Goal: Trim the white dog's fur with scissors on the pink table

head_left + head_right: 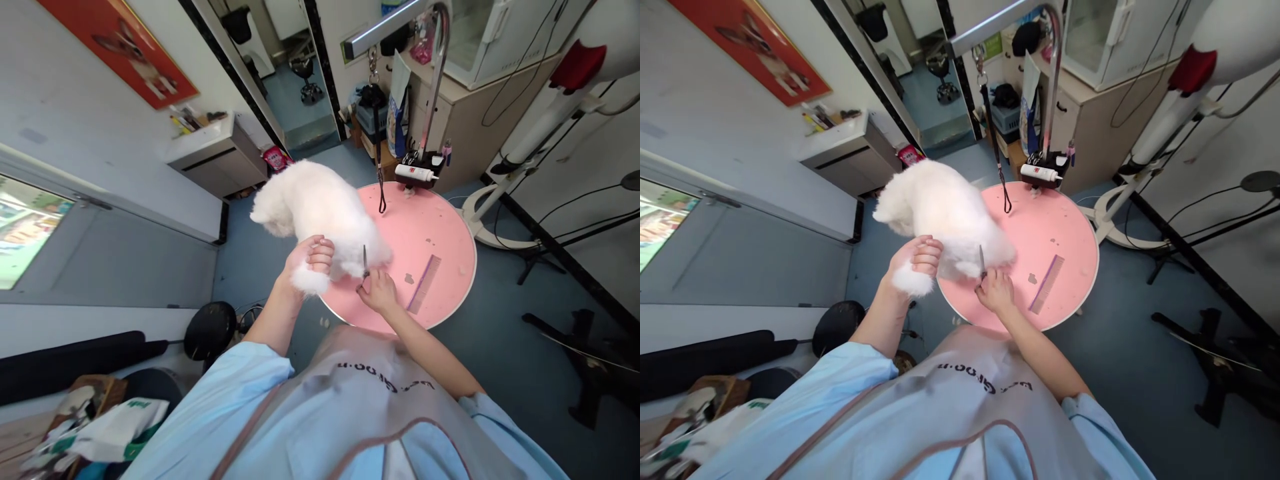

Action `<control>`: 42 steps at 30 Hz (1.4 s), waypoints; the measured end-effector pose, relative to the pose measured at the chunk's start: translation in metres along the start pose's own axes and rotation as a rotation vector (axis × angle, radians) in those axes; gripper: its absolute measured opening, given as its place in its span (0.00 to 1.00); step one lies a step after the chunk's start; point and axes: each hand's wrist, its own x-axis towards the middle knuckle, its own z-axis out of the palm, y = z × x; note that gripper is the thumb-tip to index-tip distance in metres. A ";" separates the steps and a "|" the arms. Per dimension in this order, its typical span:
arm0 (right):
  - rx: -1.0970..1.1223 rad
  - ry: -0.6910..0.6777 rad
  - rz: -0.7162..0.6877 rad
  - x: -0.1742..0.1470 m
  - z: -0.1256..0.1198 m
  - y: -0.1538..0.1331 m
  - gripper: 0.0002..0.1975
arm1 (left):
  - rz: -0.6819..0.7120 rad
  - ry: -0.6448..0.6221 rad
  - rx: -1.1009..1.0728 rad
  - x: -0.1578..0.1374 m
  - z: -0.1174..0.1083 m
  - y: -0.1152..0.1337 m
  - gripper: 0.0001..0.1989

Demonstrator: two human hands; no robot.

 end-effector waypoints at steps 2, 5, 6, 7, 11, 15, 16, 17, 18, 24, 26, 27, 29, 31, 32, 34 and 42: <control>-0.009 -0.006 -0.008 0.008 -0.004 0.001 0.11 | 0.015 -0.001 -0.005 0.000 0.000 -0.002 0.08; -0.005 -0.090 0.000 0.010 -0.008 0.011 0.10 | 0.035 0.014 -0.019 -0.001 0.000 -0.003 0.08; 0.000 -0.120 0.002 0.008 -0.009 0.014 0.11 | 0.038 0.019 -0.022 -0.001 0.000 -0.004 0.08; 0.006 -0.143 -0.003 0.006 -0.010 0.017 0.12 | 0.040 0.021 -0.025 -0.001 -0.001 -0.004 0.08; 0.024 -0.114 -0.077 0.006 -0.019 0.020 0.15 | 0.072 0.017 -0.037 -0.001 -0.003 -0.008 0.08; 0.036 -0.114 -0.088 0.020 -0.023 0.023 0.10 | 0.122 0.033 -0.057 -0.002 -0.004 -0.010 0.08; 0.041 -0.134 -0.081 0.022 -0.024 0.026 0.10 | 0.135 0.036 -0.065 -0.001 -0.004 -0.011 0.09; 0.047 -0.159 -0.074 0.022 -0.024 0.029 0.11 | 0.147 0.038 -0.073 -0.001 -0.005 -0.012 0.09; 0.054 -0.185 -0.072 0.021 -0.025 0.032 0.11 | 0.157 0.038 -0.079 -0.001 -0.005 -0.013 0.09; 0.096 -0.165 -0.172 0.031 -0.045 0.024 0.18 | 0.205 0.024 -0.087 0.003 -0.006 -0.018 0.08; 0.075 -0.203 -0.163 0.041 -0.052 0.018 0.13 | 0.214 0.015 -0.094 0.004 -0.007 -0.018 0.08; 0.064 -0.231 -0.147 0.044 -0.055 0.016 0.11 | 0.216 0.009 -0.099 0.004 -0.007 -0.018 0.08; 0.054 -0.276 -0.118 0.047 -0.058 0.018 0.11 | 0.214 -0.004 -0.106 0.005 -0.009 -0.017 0.08; 0.051 -0.305 -0.109 0.044 -0.059 0.025 0.10 | 0.211 -0.009 -0.114 0.004 -0.011 -0.016 0.08; 0.048 -0.320 -0.106 0.041 -0.060 0.029 0.09 | 0.213 -0.008 -0.120 0.004 -0.012 -0.017 0.08; 0.048 -0.348 -0.104 0.035 -0.060 0.036 0.09 | 0.223 -0.006 -0.133 0.005 -0.013 -0.019 0.08; 0.321 -0.262 -0.270 0.051 -0.062 0.018 0.13 | 0.250 0.023 -0.148 0.009 -0.015 -0.025 0.08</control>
